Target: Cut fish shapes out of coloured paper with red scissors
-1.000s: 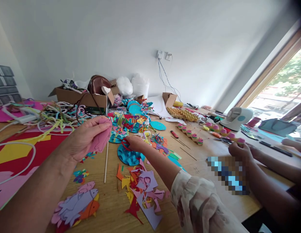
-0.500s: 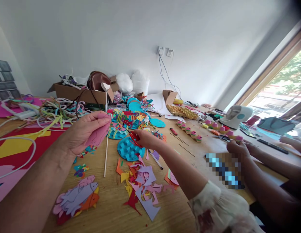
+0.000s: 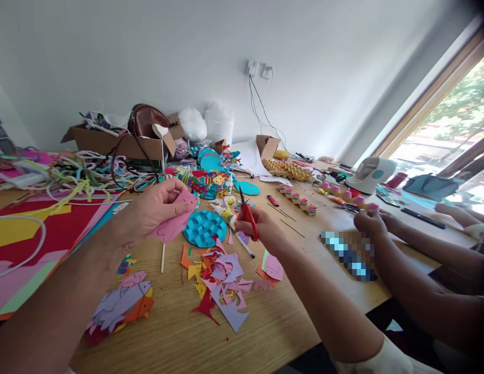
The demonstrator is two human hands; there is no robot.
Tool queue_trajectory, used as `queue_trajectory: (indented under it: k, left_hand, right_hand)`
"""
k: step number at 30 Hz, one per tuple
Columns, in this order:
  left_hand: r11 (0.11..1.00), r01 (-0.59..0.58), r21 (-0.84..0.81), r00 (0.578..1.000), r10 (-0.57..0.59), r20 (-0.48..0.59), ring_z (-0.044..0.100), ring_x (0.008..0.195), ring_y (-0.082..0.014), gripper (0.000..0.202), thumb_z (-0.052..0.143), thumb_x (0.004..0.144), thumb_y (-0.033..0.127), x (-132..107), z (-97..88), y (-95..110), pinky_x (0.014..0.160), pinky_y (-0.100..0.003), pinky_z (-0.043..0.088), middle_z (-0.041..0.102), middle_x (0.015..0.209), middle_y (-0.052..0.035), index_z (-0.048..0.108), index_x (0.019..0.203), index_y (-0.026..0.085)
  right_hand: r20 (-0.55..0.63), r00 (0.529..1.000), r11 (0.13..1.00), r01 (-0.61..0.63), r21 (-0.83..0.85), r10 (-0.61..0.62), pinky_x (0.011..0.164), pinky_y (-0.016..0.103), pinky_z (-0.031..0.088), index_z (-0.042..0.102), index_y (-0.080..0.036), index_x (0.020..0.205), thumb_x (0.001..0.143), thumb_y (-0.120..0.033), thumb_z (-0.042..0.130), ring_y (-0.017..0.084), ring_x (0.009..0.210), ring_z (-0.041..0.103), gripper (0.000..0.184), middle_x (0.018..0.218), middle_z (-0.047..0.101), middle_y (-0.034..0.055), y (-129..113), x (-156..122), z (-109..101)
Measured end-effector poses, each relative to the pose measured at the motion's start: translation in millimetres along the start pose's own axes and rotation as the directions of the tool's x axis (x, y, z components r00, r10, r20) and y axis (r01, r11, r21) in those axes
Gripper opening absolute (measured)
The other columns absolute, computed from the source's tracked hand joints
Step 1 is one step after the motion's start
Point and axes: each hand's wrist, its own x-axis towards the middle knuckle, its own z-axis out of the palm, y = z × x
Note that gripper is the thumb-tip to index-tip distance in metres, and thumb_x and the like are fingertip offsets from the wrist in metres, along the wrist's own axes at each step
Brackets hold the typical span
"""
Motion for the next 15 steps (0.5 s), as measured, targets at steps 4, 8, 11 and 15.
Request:
queue_trajectory:
  k: [4, 8, 11, 15]
  left_hand:
    - [0.991, -0.011, 0.133, 0.992, -0.006, 0.123, 0.051, 0.045, -0.0107, 0.032, 0.074, 0.067, 0.030, 0.7, 10.7, -13.0, 0.042, -0.017, 0.035, 0.057, 0.056, 0.0076, 0.056, 0.094, 0.028]
    - [0.965, -0.057, 0.257, 0.984, 0.010, 0.177, 0.048, 0.045, -0.0111, 0.059, 0.072, 0.068, 0.027, 0.9, 17.2, -22.9, 0.044, -0.019, 0.031, 0.050, 0.052, 0.0103, 0.051, 0.122, 0.029]
    - [0.961, -0.044, 0.274, 0.981, -0.010, 0.195, 0.050, 0.048, -0.0119, 0.069, 0.072, 0.067, 0.026, 1.1, 18.5, -27.2, 0.046, -0.020, 0.032, 0.053, 0.055, 0.0094, 0.047, 0.131, 0.028]
    - [0.983, 0.004, 0.185, 0.982, -0.038, 0.183, 0.053, 0.051, -0.0132, 0.074, 0.074, 0.063, 0.023, 2.0, 18.4, -31.7, 0.048, -0.021, 0.035, 0.057, 0.057, 0.0076, 0.048, 0.132, 0.026]
  right_hand:
    - [-0.007, 0.999, 0.923, 0.053, 0.382, -0.054, 0.046, 0.022, 0.033, 0.053, -0.018, 0.073, 0.064, -0.042, 0.075, 0.009, 0.049, 0.043, 0.034, 0.058, 0.050, -0.0059, -23.5, 0.1, 17.5]
    - [0.051, 0.993, 0.891, 0.069, 0.448, -0.103, 0.050, 0.021, 0.035, 0.054, -0.018, 0.071, 0.058, -0.035, 0.081, 0.008, 0.054, 0.045, 0.035, 0.062, 0.052, -0.0070, -41.6, 5.2, 36.1]
    - [0.100, 0.990, 0.886, 0.045, 0.462, -0.103, 0.050, 0.021, 0.034, 0.050, -0.019, 0.070, 0.054, -0.031, 0.082, 0.008, 0.054, 0.045, 0.037, 0.061, 0.050, -0.0082, -45.2, 10.9, 43.3]
    - [0.130, 0.988, 0.880, 0.007, 0.476, -0.078, 0.049, 0.020, 0.035, 0.049, -0.019, 0.069, 0.052, -0.027, 0.081, 0.008, 0.054, 0.044, 0.038, 0.062, 0.049, -0.0082, -43.2, 14.8, 45.4]
